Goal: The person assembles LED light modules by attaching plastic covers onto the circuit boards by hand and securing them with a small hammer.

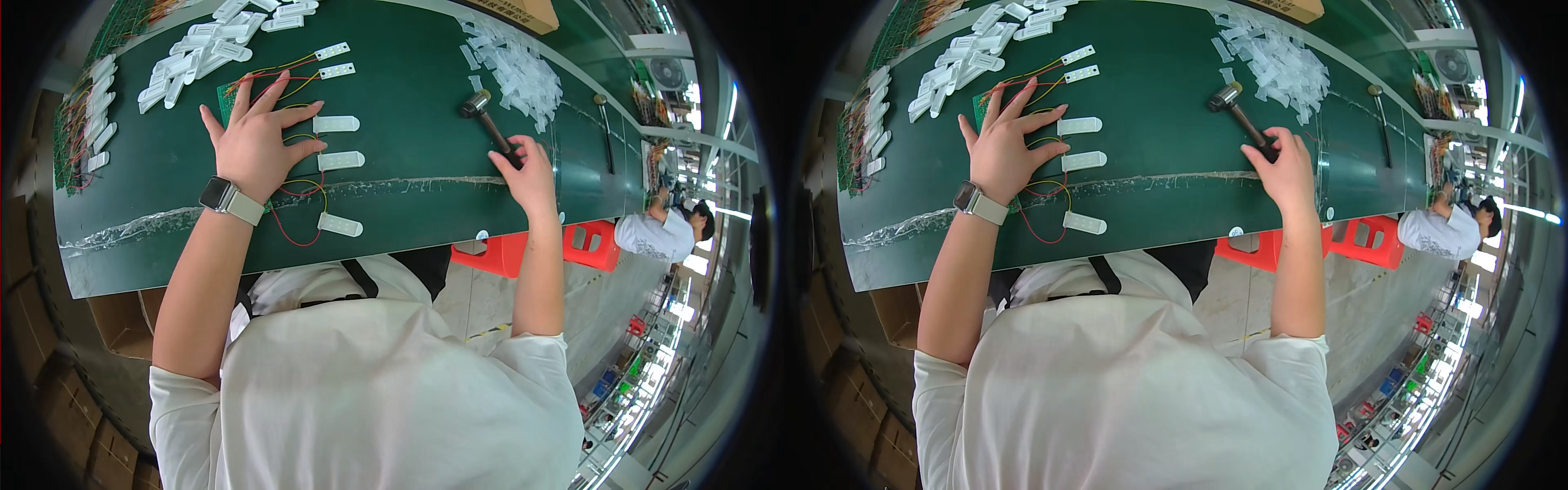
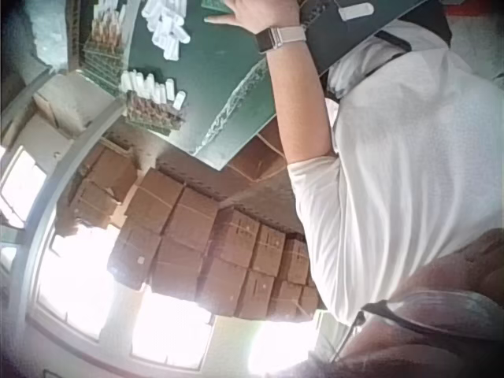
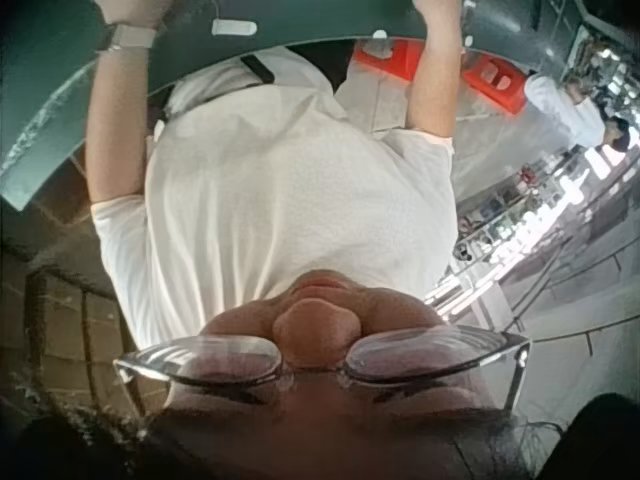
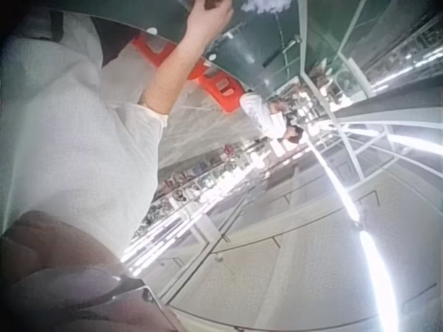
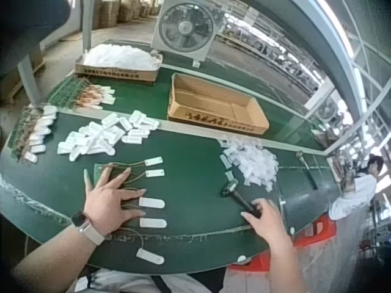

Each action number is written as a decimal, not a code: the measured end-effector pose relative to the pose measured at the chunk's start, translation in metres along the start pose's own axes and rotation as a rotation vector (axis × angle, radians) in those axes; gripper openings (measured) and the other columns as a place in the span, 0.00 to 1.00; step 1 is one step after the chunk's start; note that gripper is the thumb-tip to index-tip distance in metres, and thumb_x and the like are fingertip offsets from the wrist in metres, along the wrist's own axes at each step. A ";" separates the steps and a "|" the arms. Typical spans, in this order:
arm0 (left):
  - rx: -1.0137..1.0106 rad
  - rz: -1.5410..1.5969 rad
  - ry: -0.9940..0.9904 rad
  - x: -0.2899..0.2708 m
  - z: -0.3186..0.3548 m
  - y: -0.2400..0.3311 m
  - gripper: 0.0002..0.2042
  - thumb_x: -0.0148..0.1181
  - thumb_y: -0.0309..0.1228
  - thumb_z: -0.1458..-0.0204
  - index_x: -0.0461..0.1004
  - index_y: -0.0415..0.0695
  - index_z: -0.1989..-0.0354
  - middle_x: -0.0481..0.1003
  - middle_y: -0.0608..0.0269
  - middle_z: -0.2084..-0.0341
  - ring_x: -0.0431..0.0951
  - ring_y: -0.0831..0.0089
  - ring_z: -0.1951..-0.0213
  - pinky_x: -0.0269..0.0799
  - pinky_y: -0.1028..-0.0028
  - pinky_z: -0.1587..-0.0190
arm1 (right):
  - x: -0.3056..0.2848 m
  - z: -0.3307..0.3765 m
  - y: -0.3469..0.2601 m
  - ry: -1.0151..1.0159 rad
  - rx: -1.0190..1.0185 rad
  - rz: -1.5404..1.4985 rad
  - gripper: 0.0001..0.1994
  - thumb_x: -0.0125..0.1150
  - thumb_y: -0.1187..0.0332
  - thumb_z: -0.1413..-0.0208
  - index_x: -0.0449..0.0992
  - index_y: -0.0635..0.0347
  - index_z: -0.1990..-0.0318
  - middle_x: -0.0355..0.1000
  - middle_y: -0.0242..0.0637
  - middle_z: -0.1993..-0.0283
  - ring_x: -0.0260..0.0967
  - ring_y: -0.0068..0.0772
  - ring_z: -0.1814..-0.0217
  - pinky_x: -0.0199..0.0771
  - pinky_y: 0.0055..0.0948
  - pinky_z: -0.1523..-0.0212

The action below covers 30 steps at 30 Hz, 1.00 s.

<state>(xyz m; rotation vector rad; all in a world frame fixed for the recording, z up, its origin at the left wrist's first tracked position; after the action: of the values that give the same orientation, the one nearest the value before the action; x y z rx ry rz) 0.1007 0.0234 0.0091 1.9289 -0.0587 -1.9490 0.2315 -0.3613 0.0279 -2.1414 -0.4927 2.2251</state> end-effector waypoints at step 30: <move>-0.005 -0.025 0.027 0.003 0.000 -0.004 0.29 0.74 0.59 0.57 0.80 0.78 0.41 0.61 0.80 0.25 0.49 0.61 0.21 0.31 0.19 0.30 | 0.005 0.075 -0.170 0.130 -0.556 -0.456 0.12 0.66 0.69 0.36 0.80 0.66 0.50 0.77 0.41 0.70 0.72 0.40 0.75 0.71 0.35 0.72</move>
<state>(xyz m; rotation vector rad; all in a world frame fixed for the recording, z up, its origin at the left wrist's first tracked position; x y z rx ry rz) 0.1001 0.0258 0.0050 1.9613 -0.0224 -1.9363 0.1234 -0.2145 0.0634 -2.0610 -1.5585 1.8245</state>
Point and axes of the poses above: each hand's wrist, its own z-axis away from the middle knuckle, its own x-axis out of the palm, y = z × x, the point moved 6 cm from there along -z, towards the middle knuckle
